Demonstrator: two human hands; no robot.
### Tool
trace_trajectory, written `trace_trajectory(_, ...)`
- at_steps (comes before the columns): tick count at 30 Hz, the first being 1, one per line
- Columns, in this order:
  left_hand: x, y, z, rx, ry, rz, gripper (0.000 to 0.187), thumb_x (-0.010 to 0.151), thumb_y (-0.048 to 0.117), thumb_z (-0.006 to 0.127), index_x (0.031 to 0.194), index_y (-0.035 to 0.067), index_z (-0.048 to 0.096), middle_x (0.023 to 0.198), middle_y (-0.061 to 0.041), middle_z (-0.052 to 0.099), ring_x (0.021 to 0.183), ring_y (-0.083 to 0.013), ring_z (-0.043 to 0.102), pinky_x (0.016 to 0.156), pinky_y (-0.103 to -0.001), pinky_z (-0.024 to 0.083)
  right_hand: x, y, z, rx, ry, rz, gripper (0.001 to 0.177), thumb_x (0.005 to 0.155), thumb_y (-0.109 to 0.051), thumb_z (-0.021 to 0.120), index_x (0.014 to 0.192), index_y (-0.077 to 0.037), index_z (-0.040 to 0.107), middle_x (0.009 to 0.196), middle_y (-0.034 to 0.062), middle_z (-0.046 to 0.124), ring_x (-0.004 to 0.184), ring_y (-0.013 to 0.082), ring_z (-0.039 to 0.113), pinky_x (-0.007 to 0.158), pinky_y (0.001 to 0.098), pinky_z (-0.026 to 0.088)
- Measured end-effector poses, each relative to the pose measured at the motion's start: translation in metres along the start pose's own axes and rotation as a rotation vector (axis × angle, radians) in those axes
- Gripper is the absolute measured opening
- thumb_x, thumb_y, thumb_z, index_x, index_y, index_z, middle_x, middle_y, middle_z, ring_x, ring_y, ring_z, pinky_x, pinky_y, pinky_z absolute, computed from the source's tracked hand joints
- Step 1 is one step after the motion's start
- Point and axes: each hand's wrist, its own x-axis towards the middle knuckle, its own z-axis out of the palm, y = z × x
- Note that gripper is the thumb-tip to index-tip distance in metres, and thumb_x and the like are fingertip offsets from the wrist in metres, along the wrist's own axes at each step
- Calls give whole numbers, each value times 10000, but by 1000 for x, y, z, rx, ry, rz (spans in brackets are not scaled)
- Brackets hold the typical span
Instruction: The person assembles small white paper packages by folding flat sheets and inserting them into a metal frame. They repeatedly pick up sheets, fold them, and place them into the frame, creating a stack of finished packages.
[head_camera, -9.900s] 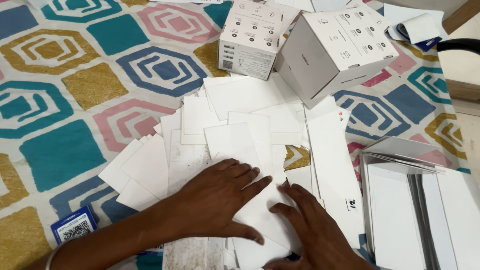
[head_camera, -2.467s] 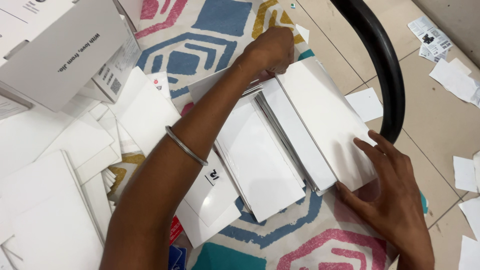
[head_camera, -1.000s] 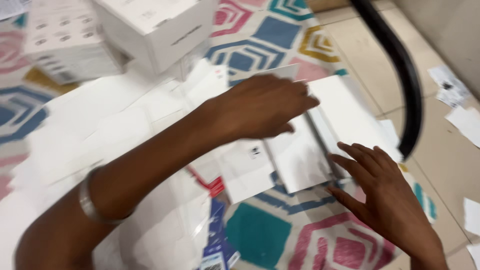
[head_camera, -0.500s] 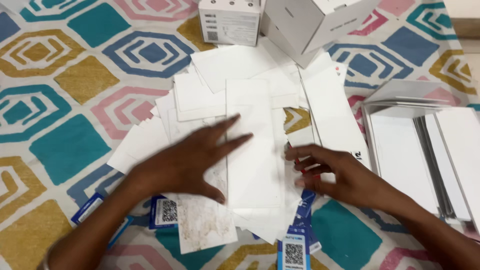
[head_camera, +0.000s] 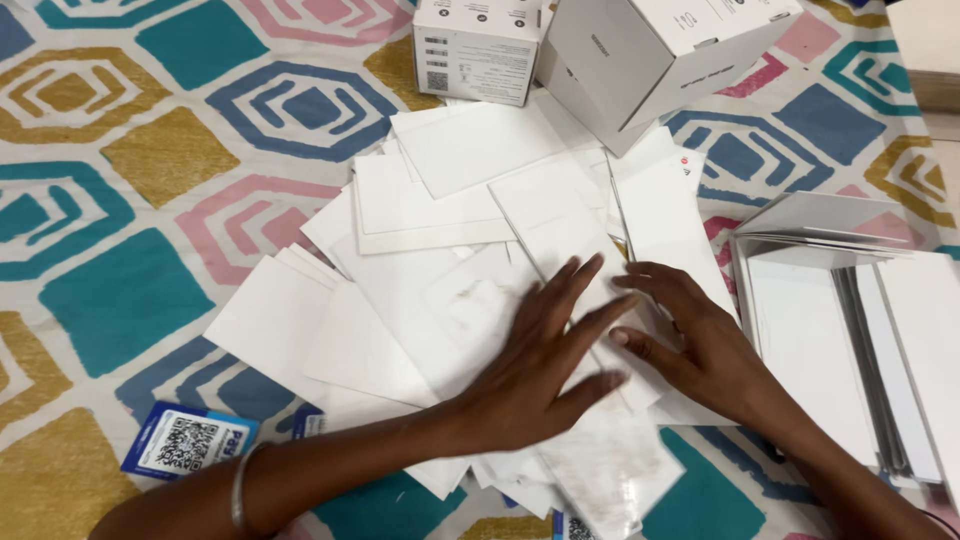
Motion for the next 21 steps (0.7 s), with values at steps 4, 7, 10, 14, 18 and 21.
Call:
trace_trajectory(4,27,-9,9,-288,123,-97,515,1095,329,560,1574,181,444,1746,-179,232,1652,-414,168,1317,-563,221,1,1,-2,-381,-21,-98,906,757,-591,736,1477,-98,496,1585,161,408,1405,422,413,1098,542,399)
trace_trajectory(7,31,-18,-20,-185,87,-84,550,1048,336,622,1561,216,465,1749,-137,267,1656,-383,228,1326,-544,257,-4,1,1,-457,-53,-163,910,788,-632,697,1505,-111,490,1600,205,375,1431,417,345,1125,542,321)
trace_trajectory(10,31,-27,-68,-21,-163,-59,823,898,426,761,1582,228,348,1723,-144,179,1619,-380,140,1279,-578,192,-19,2,1,-490,-154,-191,818,886,-593,628,1525,-110,464,1611,208,358,1466,391,334,1166,555,282)
trace_trajectory(14,28,-20,-102,241,-525,-76,1325,598,492,943,1622,272,131,1712,-150,-9,1553,-366,-47,1203,-630,-27,-46,-1,11,-530,-168,-411,740,959,-588,584,1454,-41,523,1519,235,432,1434,428,394,1192,612,277)
trace_trajectory(18,23,-14,-96,267,-562,9,1336,573,458,961,1603,270,132,1694,-139,-4,1574,-353,-23,1213,-638,-65,-75,-12,21,-463,-237,-439,630,969,-658,606,1277,-111,664,1370,191,632,1307,376,550,1140,548,364)
trace_trajectory(21,19,-16,-89,252,-620,55,1230,620,498,903,1613,242,224,1711,-113,102,1575,-312,51,1217,-629,-35,-81,-24,27,-484,-329,-340,599,932,-657,602,1151,-107,692,1248,171,685,1245,373,593,1063,470,481)
